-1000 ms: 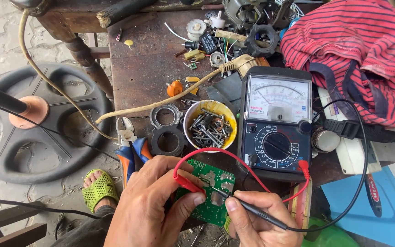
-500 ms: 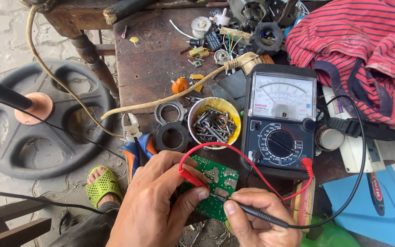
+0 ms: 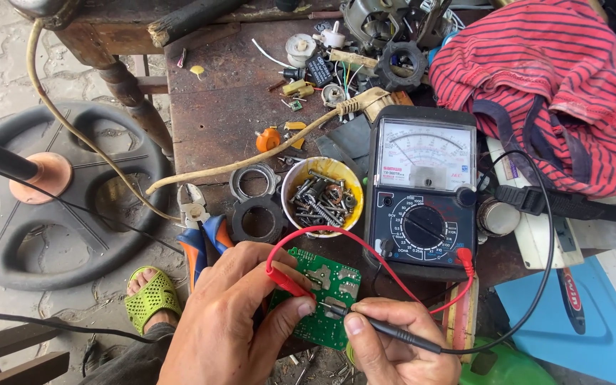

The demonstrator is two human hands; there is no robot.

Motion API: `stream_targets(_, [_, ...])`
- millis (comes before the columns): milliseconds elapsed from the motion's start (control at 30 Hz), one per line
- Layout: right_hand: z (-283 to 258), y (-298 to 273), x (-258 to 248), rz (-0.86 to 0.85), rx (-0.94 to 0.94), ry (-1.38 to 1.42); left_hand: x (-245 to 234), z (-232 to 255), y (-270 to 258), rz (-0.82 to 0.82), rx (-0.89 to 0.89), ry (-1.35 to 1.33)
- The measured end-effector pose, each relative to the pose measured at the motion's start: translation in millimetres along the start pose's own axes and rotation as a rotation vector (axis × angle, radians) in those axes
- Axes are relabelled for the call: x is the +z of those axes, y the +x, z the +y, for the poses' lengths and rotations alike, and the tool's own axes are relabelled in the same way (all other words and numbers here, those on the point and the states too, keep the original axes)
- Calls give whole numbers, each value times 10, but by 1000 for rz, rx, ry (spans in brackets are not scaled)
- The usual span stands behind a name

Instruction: Testing a circuit board using a multimeter to check for electrical continuity or voltage at various points.

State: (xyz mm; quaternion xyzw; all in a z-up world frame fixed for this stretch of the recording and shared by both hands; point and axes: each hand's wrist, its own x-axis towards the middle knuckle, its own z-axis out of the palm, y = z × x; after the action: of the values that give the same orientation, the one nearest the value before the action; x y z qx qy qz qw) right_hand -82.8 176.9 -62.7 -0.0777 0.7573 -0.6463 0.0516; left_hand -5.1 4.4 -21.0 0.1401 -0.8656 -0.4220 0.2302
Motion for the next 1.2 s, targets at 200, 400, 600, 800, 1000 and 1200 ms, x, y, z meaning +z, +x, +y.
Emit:
stream_targets(200, [-2,34,-18,-74,-139,-3,13,-9,-6,-2,-6,17])
stream_targets(400, [-59,58,-29,-111,-153,12,12,-8,8,-1,8,10])
stream_targets(600, [-243,42,-13,-2,-27,2,-134,156,41,-9,-62,-78])
stream_targets(800, [-289,44,-174,-28,4,123,-344,321,53,39,-188,-223])
stream_targets(1000, [-599,11,-261,-385,-60,317,-155,464,-4,-171,242,-260])
stream_targets(1200, [-665,347,-410,-177,23,405,-270,400,98,-149,325,79])
